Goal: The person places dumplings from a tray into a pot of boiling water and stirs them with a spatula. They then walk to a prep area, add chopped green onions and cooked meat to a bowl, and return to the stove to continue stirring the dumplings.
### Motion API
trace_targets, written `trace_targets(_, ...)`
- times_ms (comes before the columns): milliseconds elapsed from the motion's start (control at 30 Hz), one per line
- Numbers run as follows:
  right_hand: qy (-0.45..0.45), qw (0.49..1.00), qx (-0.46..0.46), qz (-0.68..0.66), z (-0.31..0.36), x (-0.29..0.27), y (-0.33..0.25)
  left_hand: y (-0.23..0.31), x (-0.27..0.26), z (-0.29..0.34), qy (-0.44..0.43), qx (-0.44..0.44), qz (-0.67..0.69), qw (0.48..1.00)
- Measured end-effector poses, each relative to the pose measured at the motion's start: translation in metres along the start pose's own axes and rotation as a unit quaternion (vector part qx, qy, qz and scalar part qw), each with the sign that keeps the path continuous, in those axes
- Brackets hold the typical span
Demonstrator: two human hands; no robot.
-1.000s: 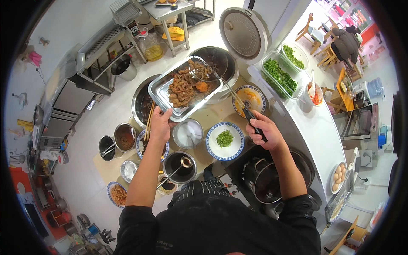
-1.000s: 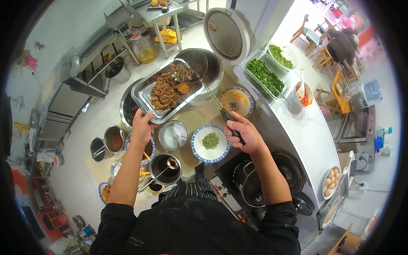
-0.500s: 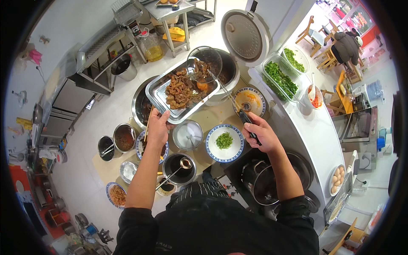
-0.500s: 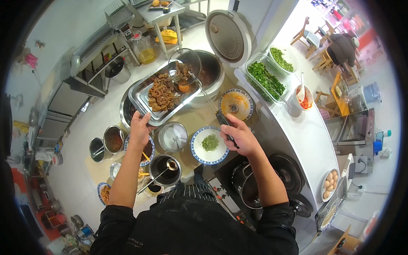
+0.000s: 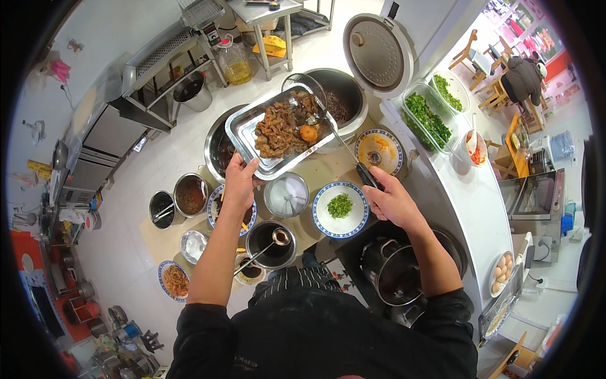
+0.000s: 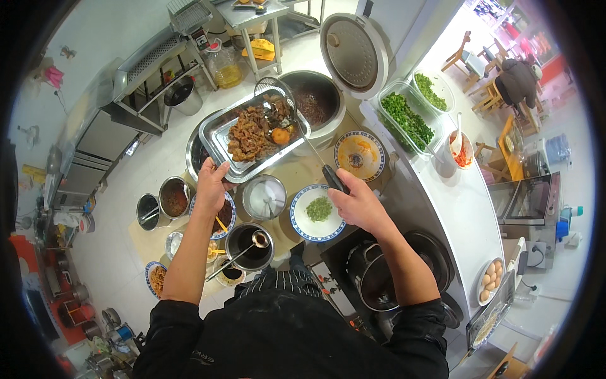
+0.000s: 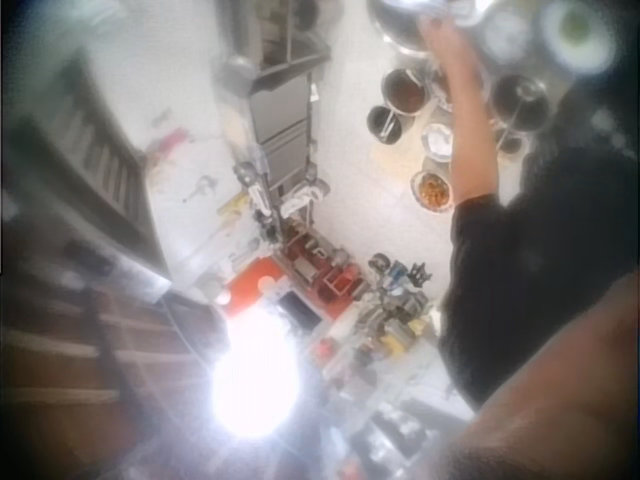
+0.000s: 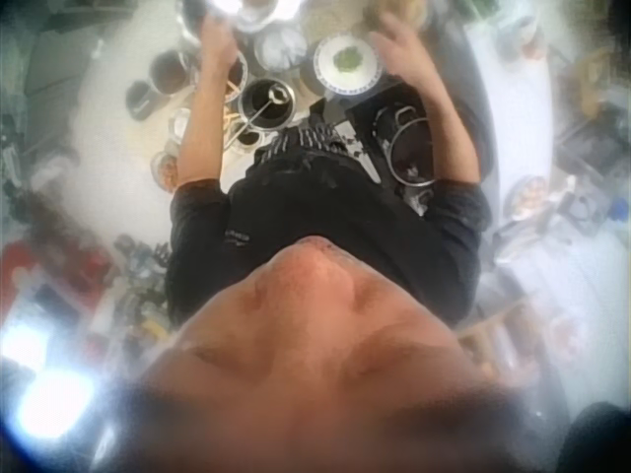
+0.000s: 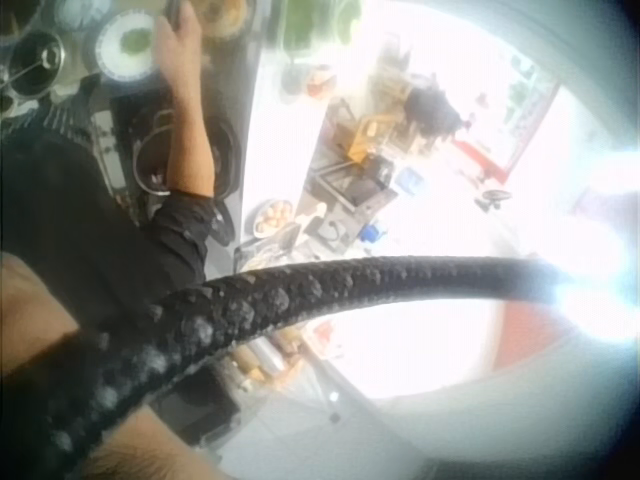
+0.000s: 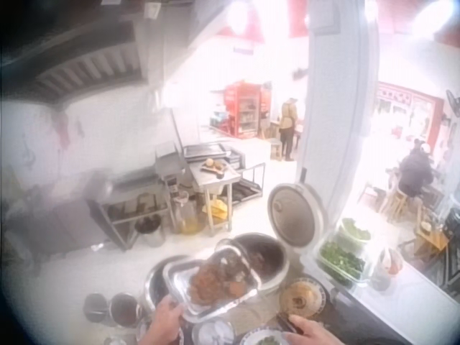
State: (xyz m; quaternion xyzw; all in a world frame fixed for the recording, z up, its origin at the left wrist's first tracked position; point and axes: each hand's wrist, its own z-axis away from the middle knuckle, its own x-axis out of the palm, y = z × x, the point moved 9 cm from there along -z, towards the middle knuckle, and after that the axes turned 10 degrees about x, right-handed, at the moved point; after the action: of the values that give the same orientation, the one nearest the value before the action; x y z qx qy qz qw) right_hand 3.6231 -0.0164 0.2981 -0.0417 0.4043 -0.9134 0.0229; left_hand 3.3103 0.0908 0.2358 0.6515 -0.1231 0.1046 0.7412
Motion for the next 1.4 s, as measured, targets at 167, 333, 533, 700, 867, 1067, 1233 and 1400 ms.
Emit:
trace_targets(167, -0.062, 0.994, 0.022, -0.089, 0.004, 0.007, 0.003, 0.002, -0.004, 0.003, 0.017, -0.007, -0.015, 1.0)
trace_targets(333, -0.083, 0.987, 0.028, -0.137, 0.003, 0.01, 0.011, 0.003, 0.001, 0.004, 0.01, -0.005, -0.002, 1.0)
trace_targets(533, -0.119, 0.969, 0.052, -0.212, -0.002, 0.009, 0.025, 0.007, -0.004, 0.006, 0.027, -0.001, -0.029, 0.999)
trace_targets(700, -0.136, 0.964, 0.04, -0.223, -0.007, 0.017, 0.034, 0.006, -0.007, 0.006, 0.028, -0.006, -0.032, 0.999)
trace_targets(867, -0.184, 0.93, 0.042, -0.316, -0.003, 0.021, 0.037, 0.003, -0.013, 0.005, 0.023, -0.016, -0.012, 1.0)
trace_targets(1067, -0.18, 0.924, 0.033, -0.335, 0.005, 0.012, 0.035, -0.002, -0.022, 0.003, 0.033, -0.016, 0.015, 0.999)
trace_targets(1233, -0.173, 0.931, 0.024, -0.32, 0.007, 0.016, 0.028, -0.003, -0.025, 0.001, 0.035, -0.011, 0.024, 0.999)
trace_targets(1400, -0.093, 0.971, 0.001, -0.221, 0.012, 0.013, 0.015, 0.001, -0.029, 0.003, 0.038, 0.0, 0.012, 0.999)
